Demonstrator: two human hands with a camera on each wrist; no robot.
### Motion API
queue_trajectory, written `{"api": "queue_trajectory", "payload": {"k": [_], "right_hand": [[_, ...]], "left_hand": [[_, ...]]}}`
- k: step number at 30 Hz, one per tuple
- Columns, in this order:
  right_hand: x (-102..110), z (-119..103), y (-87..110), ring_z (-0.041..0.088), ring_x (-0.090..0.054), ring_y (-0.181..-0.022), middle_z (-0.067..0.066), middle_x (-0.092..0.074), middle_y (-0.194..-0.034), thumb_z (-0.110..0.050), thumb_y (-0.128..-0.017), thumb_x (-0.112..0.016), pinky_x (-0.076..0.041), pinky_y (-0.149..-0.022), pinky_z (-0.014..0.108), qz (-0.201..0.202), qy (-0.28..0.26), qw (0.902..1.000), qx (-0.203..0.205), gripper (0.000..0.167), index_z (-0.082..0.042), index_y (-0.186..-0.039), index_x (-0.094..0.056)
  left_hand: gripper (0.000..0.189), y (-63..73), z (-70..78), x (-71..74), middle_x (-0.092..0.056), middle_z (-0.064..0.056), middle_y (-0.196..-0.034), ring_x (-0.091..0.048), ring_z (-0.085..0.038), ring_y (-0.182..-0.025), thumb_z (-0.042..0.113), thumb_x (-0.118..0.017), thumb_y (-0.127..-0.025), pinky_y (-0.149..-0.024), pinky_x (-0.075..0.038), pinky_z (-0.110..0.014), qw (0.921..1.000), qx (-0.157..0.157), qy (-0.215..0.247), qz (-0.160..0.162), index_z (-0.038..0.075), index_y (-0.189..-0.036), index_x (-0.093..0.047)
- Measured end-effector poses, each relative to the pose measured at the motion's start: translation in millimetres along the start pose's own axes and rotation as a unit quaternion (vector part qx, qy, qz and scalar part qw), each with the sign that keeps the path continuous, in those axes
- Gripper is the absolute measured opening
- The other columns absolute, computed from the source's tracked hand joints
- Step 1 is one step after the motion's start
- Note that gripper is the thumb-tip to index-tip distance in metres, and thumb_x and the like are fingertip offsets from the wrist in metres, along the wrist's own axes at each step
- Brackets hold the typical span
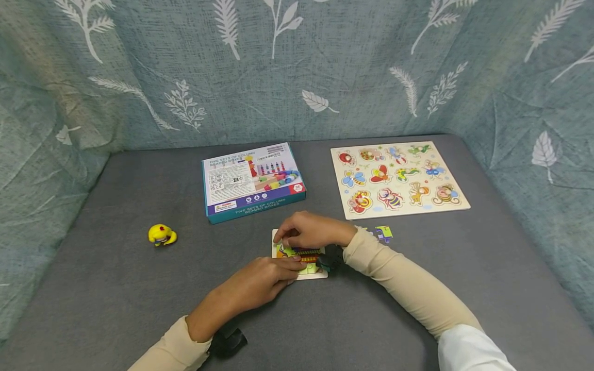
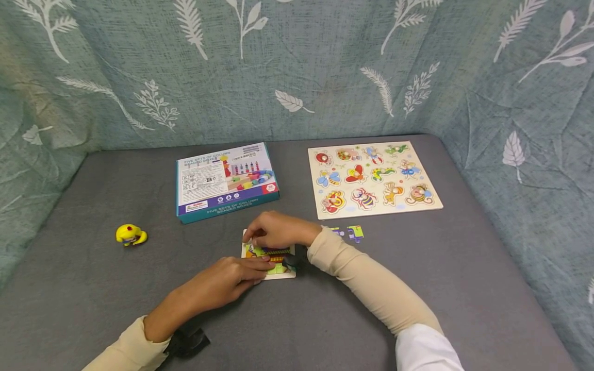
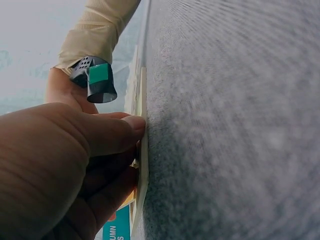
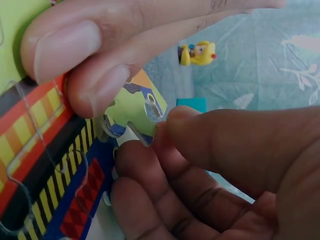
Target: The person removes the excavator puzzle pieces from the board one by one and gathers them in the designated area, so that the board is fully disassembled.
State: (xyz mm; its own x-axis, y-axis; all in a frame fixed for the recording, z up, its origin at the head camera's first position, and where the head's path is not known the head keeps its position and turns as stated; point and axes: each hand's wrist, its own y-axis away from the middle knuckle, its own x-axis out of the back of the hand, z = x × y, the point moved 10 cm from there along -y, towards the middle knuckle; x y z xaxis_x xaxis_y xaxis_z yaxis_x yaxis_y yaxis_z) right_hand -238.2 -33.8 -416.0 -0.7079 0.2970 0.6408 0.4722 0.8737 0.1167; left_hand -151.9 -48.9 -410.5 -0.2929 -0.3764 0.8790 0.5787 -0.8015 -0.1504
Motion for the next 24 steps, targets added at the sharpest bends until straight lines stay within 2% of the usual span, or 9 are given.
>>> {"api": "queue_trajectory", "payload": {"k": [6, 11, 17, 24], "right_hand": [[-2.0, -2.5, -0.6, 0.004, -0.055, -0.073, 0.001, -0.065, -0.088, 0.004, -0.090, -0.060, -0.047, -0.069, 0.018, -0.001, 0.013, 0.9999, 0.010, 0.027, 0.001, -0.115, -0.068], [-4.2, -1.5, 0.0, 0.006, -0.060, -0.080, 0.003, -0.068, -0.095, 0.004, -0.089, -0.061, -0.050, -0.075, 0.020, -0.005, 0.023, 0.9997, -0.005, 0.026, 0.000, -0.113, -0.070], [-5.0, -1.7, -1.4, 0.005, -0.062, -0.079, 0.001, -0.069, -0.091, 0.000, -0.092, -0.061, -0.051, -0.075, 0.020, -0.002, 0.021, 0.9998, -0.007, 0.017, -0.002, -0.106, -0.072], [-4.1, 0.4, -2.2, 0.004, -0.063, -0.081, 0.002, -0.071, -0.091, 0.001, -0.092, -0.062, -0.051, -0.076, 0.020, 0.008, 0.024, 0.9997, -0.005, 0.017, -0.001, -0.105, -0.072]], "left_hand": [[0.024, 0.6, -0.7, -0.4, -0.065, -0.006, -0.125, -0.058, -0.018, -0.119, 0.003, -0.066, -0.092, -0.095, -0.049, -0.036, 1.0000, 0.002, 0.002, 0.001, 0.004, -0.115, -0.072], [0.024, 0.5, -1.2, -0.2, -0.064, -0.006, -0.125, -0.057, -0.017, -0.120, 0.003, -0.066, -0.093, -0.094, -0.049, -0.036, 1.0000, 0.005, 0.004, 0.001, 0.004, -0.115, -0.072], [0.025, 1.1, -0.9, 0.0, -0.064, -0.006, -0.126, -0.057, -0.017, -0.120, 0.003, -0.065, -0.093, -0.094, -0.050, -0.036, 1.0000, 0.001, 0.003, 0.004, 0.004, -0.116, -0.071], [0.025, 1.1, -0.3, -0.2, -0.064, -0.006, -0.126, -0.057, -0.017, -0.120, 0.004, -0.066, -0.092, -0.094, -0.050, -0.036, 1.0000, -0.002, 0.000, 0.008, 0.004, -0.116, -0.072]]}}
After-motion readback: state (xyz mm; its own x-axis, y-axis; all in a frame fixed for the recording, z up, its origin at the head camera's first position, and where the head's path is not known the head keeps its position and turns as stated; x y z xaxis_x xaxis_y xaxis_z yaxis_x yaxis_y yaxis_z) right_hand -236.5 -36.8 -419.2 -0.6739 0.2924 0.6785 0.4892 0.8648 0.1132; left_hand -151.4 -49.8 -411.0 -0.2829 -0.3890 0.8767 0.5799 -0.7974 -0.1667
